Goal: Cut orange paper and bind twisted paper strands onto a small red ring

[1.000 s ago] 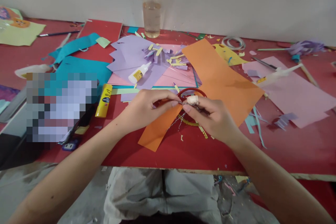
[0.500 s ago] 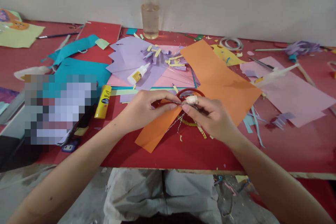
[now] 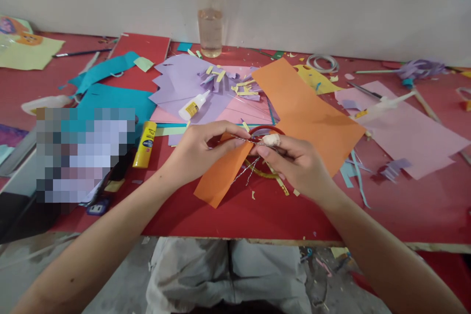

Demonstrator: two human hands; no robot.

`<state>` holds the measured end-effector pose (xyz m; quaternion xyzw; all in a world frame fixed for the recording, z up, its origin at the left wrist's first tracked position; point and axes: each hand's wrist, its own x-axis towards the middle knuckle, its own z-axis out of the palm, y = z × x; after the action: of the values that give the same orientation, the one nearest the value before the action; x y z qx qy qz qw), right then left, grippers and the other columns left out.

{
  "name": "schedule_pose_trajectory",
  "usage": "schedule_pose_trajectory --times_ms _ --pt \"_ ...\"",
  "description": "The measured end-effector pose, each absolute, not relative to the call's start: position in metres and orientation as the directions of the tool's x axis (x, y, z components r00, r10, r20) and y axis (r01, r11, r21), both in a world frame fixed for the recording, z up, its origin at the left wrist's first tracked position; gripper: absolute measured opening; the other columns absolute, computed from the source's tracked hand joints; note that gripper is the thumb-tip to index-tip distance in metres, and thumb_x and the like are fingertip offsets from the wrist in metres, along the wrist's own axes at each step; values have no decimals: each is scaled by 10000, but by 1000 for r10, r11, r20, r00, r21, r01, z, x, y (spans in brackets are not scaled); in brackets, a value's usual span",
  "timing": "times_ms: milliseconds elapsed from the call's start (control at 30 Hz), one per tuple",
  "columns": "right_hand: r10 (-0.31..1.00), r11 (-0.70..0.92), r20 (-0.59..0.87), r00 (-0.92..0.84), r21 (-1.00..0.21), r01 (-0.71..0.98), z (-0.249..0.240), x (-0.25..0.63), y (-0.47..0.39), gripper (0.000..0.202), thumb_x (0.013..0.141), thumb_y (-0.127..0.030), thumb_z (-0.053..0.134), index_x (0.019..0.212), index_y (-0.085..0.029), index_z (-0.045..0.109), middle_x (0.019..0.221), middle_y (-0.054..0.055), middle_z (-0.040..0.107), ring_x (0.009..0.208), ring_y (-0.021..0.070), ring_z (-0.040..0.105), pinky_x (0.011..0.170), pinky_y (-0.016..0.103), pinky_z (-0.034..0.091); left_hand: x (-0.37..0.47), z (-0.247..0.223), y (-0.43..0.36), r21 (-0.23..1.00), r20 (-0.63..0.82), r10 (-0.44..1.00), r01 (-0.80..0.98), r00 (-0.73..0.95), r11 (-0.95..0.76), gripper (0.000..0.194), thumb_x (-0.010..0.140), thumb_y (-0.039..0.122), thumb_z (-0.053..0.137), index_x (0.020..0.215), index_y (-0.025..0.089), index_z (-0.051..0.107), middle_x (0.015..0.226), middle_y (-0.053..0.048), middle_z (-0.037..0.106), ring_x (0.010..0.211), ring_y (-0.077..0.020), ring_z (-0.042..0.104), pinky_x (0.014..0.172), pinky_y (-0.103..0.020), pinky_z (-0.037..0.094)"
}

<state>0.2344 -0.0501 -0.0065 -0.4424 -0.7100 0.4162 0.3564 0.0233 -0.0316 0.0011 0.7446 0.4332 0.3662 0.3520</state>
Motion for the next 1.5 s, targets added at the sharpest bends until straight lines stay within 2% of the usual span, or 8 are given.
schedule_pose_trajectory --times_ms 233,433,667,867,1033,1200,1367,1500 --pt "935 235 127 -332 -922 308 -7 234 -50 276 939 -359 577 727 -183 578 508 -75 380 447 65 335 449 234 285 27 1 -34 912 219 908 255 356 -320 149 837 210 701 983 210 730 958 -14 752 831 -130 695 701 -206 539" --pt "938 202 100 -333 -936 288 -7 233 -51 240 935 -368 577 807 -176 643 507 -76 391 448 71 363 454 236 310 27 0 -33 906 224 928 287 299 -311 117 837 227 707 952 216 725 986 -11 752 842 -139 697 746 -230 572" --pt "934 189 98 -343 -952 242 -11 232 -51 187 937 -354 575 997 -192 647 485 -101 350 419 72 352 463 234 333 28 -2 -34 908 271 920 242 284 -342 124 823 185 720 946 193 725 968 -17 752 788 -114 697 686 -180 569" --pt "939 150 80 -335 -970 190 -12 232 -51 175 924 -362 597 939 -198 656 501 -93 374 429 66 372 453 226 326 29 -3 -34 913 284 910 206 301 -352 130 818 145 711 940 189 722 952 -5 752 767 -100 701 695 -165 576" --pt "934 144 63 -351 -967 209 -12 231 -51 173 925 -357 597 962 -197 651 473 -104 362 396 59 346 423 227 296 30 -3 -33 900 303 902 220 308 -377 121 821 149 709 936 183 722 958 -9 752 811 -106 702 713 -159 573" --pt "949 155 74 -307 -956 248 -9 229 -52 158 902 -331 626 842 -187 652 471 -93 382 402 58 350 422 233 277 29 -3 -33 882 320 881 230 348 -412 141 829 140 693 958 188 721 967 -9 746 802 -94 690 687 -143 556" --pt "956 156 83 -281 -956 248 -8 230 -51 144 887 -308 639 810 -187 640 472 -91 385 414 64 351 434 236 291 27 -5 -32 907 273 899 219 342 -359 186 820 198 712 1006 196 713 1000 -25 729 819 -111 677 650 -157 538" --pt "960 150 85 -267 -961 233 -8 231 -50 137 894 -318 633 851 -189 647 476 -94 398 414 61 352 442 234 317 24 -6 -30 951 128 922 217 366 -219 317 827 236 711 1140 215 664 849 -8 722 731 -109 669 558 -156 496"
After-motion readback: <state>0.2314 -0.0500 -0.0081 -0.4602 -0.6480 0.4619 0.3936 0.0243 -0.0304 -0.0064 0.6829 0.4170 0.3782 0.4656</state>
